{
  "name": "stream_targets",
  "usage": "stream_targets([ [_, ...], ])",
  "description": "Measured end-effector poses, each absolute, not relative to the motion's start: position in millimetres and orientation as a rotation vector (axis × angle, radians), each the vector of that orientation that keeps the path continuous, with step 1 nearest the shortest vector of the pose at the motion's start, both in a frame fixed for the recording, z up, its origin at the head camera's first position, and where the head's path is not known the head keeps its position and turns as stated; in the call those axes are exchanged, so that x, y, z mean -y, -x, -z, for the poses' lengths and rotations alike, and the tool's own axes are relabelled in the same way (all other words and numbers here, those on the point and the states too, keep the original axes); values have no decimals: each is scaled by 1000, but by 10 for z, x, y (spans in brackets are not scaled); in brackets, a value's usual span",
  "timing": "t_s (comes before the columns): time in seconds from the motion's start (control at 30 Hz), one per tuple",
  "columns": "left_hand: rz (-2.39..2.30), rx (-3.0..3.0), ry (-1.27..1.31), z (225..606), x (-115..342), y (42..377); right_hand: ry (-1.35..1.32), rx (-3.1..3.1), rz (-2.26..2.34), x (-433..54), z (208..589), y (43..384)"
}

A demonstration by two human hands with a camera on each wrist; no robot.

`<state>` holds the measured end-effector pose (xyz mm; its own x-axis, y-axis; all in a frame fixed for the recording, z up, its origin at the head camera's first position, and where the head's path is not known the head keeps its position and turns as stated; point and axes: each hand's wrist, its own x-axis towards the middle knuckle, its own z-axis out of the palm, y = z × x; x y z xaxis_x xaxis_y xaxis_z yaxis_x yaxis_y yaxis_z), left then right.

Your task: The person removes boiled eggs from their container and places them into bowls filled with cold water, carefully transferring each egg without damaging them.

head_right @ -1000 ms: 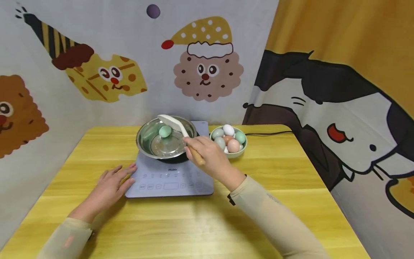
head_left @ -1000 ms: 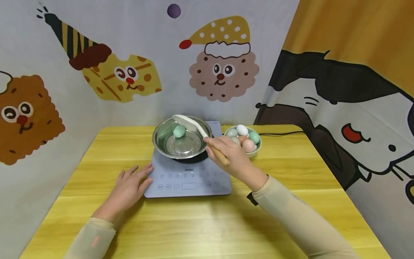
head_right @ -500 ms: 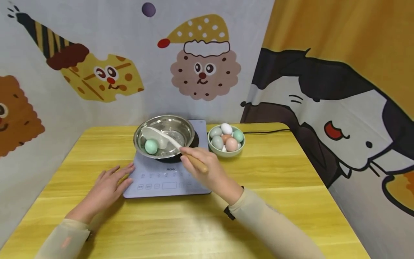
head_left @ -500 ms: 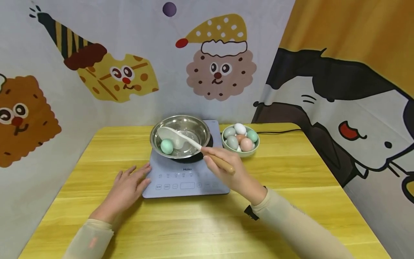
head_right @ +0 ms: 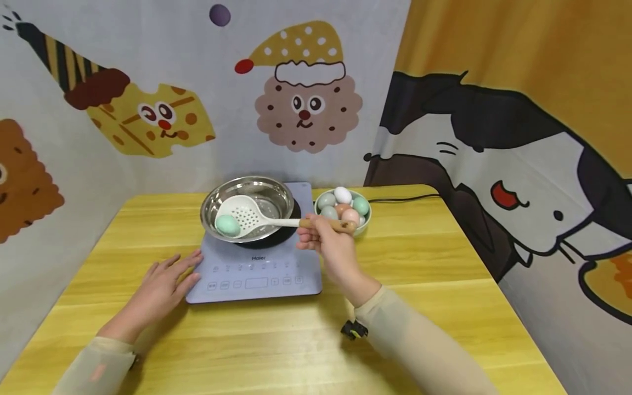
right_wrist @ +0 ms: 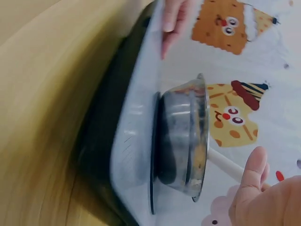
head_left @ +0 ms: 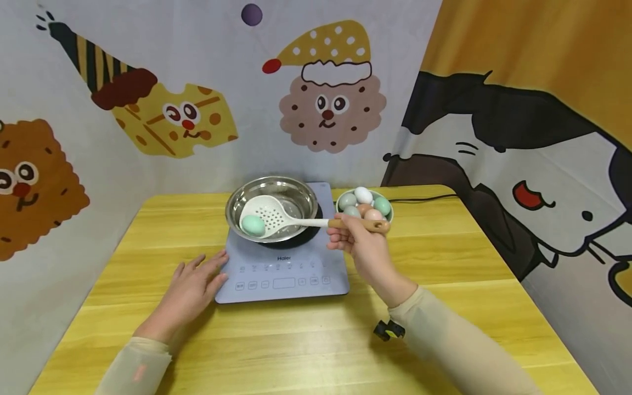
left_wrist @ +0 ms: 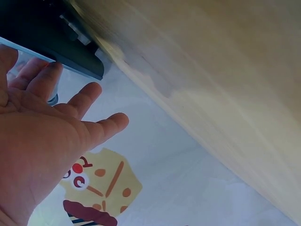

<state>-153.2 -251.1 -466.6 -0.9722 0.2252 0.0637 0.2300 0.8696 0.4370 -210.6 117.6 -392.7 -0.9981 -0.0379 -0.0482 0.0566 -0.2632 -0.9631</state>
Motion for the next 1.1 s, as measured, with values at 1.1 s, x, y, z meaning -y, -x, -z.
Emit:
stream_targets([
  [1.1,717,3023,372,4671,2502,1536,-589,-1769,2905,-2996,3624,1866],
])
